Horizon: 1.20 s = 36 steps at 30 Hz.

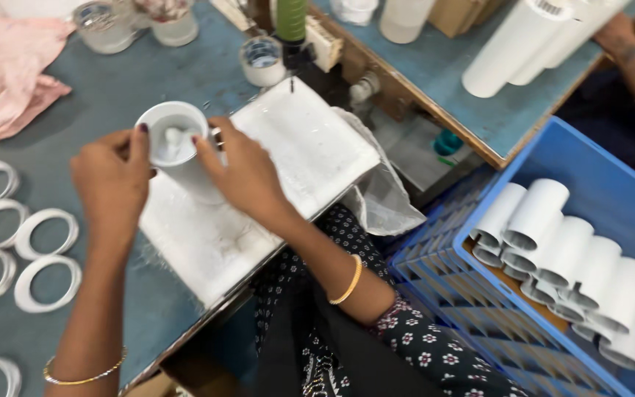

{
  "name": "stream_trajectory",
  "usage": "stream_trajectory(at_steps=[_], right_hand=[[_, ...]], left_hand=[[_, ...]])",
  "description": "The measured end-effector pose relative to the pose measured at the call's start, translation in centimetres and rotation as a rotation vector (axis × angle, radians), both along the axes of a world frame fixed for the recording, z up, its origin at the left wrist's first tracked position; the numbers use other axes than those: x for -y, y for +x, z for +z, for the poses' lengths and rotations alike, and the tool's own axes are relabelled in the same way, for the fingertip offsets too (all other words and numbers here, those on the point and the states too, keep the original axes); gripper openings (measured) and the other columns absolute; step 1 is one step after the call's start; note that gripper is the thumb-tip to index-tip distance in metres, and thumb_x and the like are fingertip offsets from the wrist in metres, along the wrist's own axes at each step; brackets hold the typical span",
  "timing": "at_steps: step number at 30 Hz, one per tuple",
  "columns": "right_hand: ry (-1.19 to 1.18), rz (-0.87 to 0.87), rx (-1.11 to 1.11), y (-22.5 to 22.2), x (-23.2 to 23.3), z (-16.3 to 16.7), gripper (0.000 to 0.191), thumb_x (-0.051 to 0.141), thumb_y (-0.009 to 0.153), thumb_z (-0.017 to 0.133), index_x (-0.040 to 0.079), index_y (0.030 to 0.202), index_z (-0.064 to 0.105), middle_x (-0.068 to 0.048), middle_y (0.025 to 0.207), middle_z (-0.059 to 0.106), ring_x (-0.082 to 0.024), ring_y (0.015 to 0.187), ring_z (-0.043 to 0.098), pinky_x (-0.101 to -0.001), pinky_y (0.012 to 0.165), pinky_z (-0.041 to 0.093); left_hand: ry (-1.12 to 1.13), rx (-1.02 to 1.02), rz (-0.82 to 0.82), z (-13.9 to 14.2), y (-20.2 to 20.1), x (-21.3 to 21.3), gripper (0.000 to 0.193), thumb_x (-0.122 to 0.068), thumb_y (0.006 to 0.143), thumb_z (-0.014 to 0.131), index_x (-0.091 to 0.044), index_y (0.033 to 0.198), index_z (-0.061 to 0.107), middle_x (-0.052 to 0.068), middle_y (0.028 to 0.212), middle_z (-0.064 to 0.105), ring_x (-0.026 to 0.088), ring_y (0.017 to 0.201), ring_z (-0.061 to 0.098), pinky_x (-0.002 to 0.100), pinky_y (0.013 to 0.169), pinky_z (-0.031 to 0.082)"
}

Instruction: The person assembles white plastic components by inserting a vented cap into a cylindrical body and securing it with a screw using a handheld electric screwdriver. They then place the assembled unit into a blue crate.

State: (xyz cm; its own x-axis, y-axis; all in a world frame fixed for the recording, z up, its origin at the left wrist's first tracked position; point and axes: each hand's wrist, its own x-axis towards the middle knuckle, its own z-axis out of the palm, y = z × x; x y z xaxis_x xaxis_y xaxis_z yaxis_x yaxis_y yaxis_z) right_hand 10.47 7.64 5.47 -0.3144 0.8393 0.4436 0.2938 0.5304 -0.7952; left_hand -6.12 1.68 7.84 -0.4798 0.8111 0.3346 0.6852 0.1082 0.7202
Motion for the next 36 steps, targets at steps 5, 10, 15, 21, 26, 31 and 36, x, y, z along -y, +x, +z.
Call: stream_trajectory(at_steps=[5,10,15,21,26,31,36], right_hand=[[-0.089,-0.018,-0.01,-0.2,-0.1,0.3,0.035,0.035,0.097,0.059,0.002,0.106,0.064,-0.018,0.093,0.074,-0.033,0.084,0.074,-0.0435,0.076,0.057],[-0.057,-0.167,0.138,-1.1,-2.3,1.6,0.041,0.042,0.093,0.063,0.007,0.073,0.07,-0.01,0.062,0.068,-0.029,0.057,0.069,-0.0424,0.056,0.053],[-0.091,-0.153,0.34,-1.9,-5.3,3.2,0.061,0.061,0.08,0.071,0.007,0.051,0.063,-0.007,0.047,0.061,-0.024,0.042,0.063,-0.0387,0.042,0.046],[-0.085,-0.034,0.214,-2.2,-3.8,2.4,0.043,0.051,0.086,0.064,0.011,0.073,0.073,-0.007,0.063,0.073,-0.027,0.058,0.073,-0.0416,0.054,0.055],[-0.159,0.003,0.109,-0.5,-0.7,0.9,0.036,0.035,0.095,0.055,0.004,0.107,0.069,-0.017,0.08,0.074,-0.036,0.074,0.074,-0.0464,0.068,0.057],[-0.13,-0.076,0.13,-1.4,-1.0,0.8,0.033,0.034,0.097,0.055,0.007,0.096,0.074,-0.017,0.078,0.074,-0.038,0.074,0.073,-0.0471,0.068,0.057],[-0.022,-0.178,0.214,-3.0,-2.5,1.3,0.042,0.046,0.093,0.063,0.008,0.081,0.075,-0.016,0.069,0.071,-0.037,0.067,0.071,-0.0502,0.059,0.054]], left_hand=[[0.029,0.094,-0.135,0.0,-1.1,-1.4,0.034,-0.026,0.109,0.061,0.005,0.11,0.074,0.013,0.078,0.072,0.02,0.068,0.072,0.034,0.065,0.057],[-0.011,0.062,-0.178,-0.6,-0.9,-0.5,0.033,-0.018,0.1,0.054,0.005,0.118,0.072,0.02,0.092,0.075,0.027,0.081,0.074,0.037,0.075,0.056],[-0.044,-0.085,-0.093,-1.1,2.7,1.1,0.044,-0.023,0.099,0.059,0.009,0.13,0.058,0.029,0.096,0.07,0.044,0.086,0.069,0.052,0.076,0.051],[-0.118,-0.186,-0.013,1.2,0.3,0.5,0.039,-0.029,0.111,0.059,0.007,0.116,0.073,0.026,0.083,0.07,0.04,0.078,0.069,0.05,0.075,0.052],[-0.056,-0.022,-0.073,0.4,-1.2,-0.3,0.035,-0.027,0.115,0.06,0.005,0.116,0.074,0.018,0.082,0.072,0.022,0.072,0.07,0.036,0.072,0.053],[-0.093,0.028,-0.128,0.5,-1.2,0.6,0.032,-0.02,0.11,0.055,0.003,0.121,0.073,0.017,0.087,0.074,0.018,0.078,0.071,0.033,0.072,0.054],[-0.041,0.052,-0.114,-0.1,0.6,2.3,0.037,-0.014,0.101,0.055,0.001,0.132,0.069,0.017,0.098,0.075,0.021,0.089,0.073,0.034,0.08,0.054]])
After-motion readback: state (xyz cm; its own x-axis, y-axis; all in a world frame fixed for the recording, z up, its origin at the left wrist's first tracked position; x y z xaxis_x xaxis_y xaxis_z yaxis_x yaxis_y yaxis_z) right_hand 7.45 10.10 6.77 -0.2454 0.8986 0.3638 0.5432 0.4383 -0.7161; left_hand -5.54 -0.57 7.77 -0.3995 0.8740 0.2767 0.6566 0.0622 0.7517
